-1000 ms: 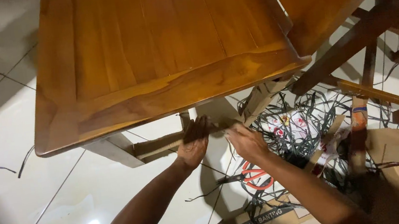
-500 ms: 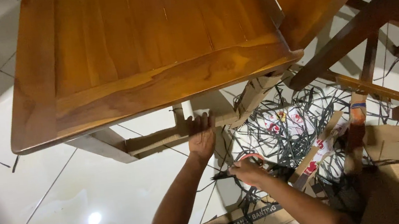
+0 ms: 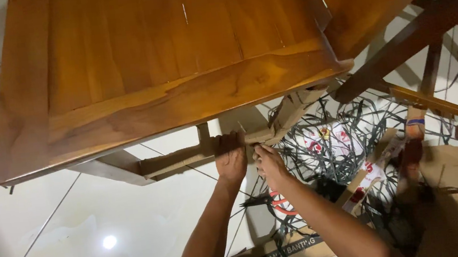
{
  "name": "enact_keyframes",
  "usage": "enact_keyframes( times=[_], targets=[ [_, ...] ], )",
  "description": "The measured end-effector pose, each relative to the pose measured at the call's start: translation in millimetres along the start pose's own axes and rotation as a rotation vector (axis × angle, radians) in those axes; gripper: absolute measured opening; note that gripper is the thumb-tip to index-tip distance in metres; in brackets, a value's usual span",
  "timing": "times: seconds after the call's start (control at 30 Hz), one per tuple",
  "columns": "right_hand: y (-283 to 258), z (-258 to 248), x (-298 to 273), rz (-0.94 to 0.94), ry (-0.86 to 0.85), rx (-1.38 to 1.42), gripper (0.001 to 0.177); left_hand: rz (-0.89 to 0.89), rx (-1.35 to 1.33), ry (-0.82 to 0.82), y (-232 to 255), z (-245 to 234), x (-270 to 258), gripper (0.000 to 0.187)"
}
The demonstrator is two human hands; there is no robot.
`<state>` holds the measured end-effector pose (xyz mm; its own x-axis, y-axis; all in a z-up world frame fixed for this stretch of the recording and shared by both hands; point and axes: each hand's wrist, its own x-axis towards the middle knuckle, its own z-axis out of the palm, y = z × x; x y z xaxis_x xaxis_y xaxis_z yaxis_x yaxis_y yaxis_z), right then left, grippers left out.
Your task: The person wraps a wooden chair leg with cardboard and secures it with string.
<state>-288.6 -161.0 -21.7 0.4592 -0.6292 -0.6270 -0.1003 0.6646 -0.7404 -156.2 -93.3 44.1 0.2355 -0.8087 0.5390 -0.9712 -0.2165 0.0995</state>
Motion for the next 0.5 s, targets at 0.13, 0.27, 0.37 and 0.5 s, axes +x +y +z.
enact_keyframes(
  times=[0.13,0.27,0.37,0.5],
  targets=[
    [-5,12,0,-0.009,0.037,0.114,0.015,-0.05,0.043,0.0,-1,14,-5,0.01],
    [-1,6,7,-0.018,0.028,0.114,0.017,-0.017,0.033,0.006,-8,23,-9,0.011],
    [-14,17,0,-0.026,0.069,0.121,0.012,-0.037,0.0,-0.014,-5,18,-9,0.014],
    [-4,16,6,-0.022,0.086,0.122,0.01,-0.012,0.088,0.003,-19,50,-23,0.021]
  ],
)
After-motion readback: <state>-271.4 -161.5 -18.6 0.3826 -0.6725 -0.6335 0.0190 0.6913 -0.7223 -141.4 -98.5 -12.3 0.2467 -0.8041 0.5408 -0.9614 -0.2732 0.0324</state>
